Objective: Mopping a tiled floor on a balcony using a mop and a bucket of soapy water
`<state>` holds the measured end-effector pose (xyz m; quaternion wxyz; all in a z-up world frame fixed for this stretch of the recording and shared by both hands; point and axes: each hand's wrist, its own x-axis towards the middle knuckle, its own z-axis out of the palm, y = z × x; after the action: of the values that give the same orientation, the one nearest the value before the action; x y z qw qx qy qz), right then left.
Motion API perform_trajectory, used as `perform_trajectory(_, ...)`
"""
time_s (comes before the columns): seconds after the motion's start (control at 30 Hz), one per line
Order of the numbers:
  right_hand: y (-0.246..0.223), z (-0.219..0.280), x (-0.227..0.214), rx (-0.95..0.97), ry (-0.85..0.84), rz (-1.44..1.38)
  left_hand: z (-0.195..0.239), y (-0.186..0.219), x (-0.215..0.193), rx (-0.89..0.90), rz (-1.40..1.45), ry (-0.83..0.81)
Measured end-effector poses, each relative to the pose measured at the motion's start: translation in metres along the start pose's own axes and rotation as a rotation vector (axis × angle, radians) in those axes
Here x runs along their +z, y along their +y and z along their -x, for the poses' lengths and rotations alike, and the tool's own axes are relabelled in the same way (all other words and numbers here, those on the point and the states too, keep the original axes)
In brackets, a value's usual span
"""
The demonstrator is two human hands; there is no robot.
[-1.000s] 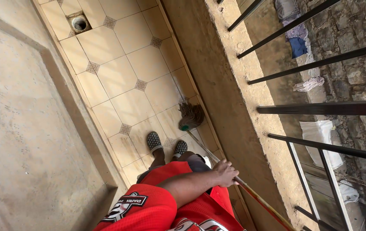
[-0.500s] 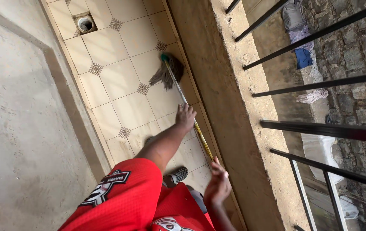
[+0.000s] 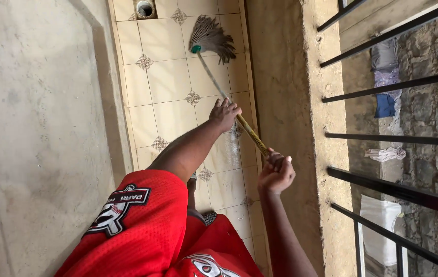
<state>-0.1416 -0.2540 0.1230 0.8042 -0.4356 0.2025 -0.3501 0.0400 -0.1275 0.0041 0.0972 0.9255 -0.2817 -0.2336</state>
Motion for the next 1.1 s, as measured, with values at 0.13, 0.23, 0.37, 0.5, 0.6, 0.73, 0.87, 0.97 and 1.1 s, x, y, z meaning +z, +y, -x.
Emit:
perform_trajectory(0.13, -0.035, -0.003, -0.041, 0.051, -0.093, 0.09, 0.03, 0.008, 0.036, 0.003, 0.17, 0.013)
perform_trajectory(0.23, -0.07, 0.007, -0.042, 0.045, -0.204, 0.155, 0.039, 0.0, 0.1, -0.005, 0.293, 0.006)
perform_trajectory(0.37, -0.112, 0.012, -0.031, 0.098, -0.391, 0.219, 0.062, -0.007, 0.178, -0.052, 0.536, -0.029)
perform_trajectory(0.5, -0.148, 0.004, -0.011, 0.212, -0.585, 0.25, 0.149, 0.032, 0.162, -0.146, 0.695, 0.036)
perform_trajectory(0.6, -0.167, 0.001, 0.007, 0.314, -0.709, 0.231, 0.199, 0.074, 0.164, -0.239, 0.825, 0.079)
perform_trajectory(0.73, -0.155, -0.001, 0.02, 0.486, -0.777, 0.227, 0.268, 0.124, 0.139, -0.419, 1.038, 0.033)
perform_trajectory(0.87, -0.129, 0.021, 0.027, 0.66, -0.819, 0.356, 0.288, 0.139, 0.228, -0.706, 1.128, -0.048)
perform_trajectory(0.97, -0.085, 0.038, 0.008, 0.804, -0.832, 0.371, 0.324, 0.15, 0.232, -0.866, 1.088, -0.175)
perform_trajectory(1.1, -0.059, 0.082, -0.01, 0.919, -0.936, 0.452, 0.351, 0.168, 0.306, -0.948, 1.293, 0.013)
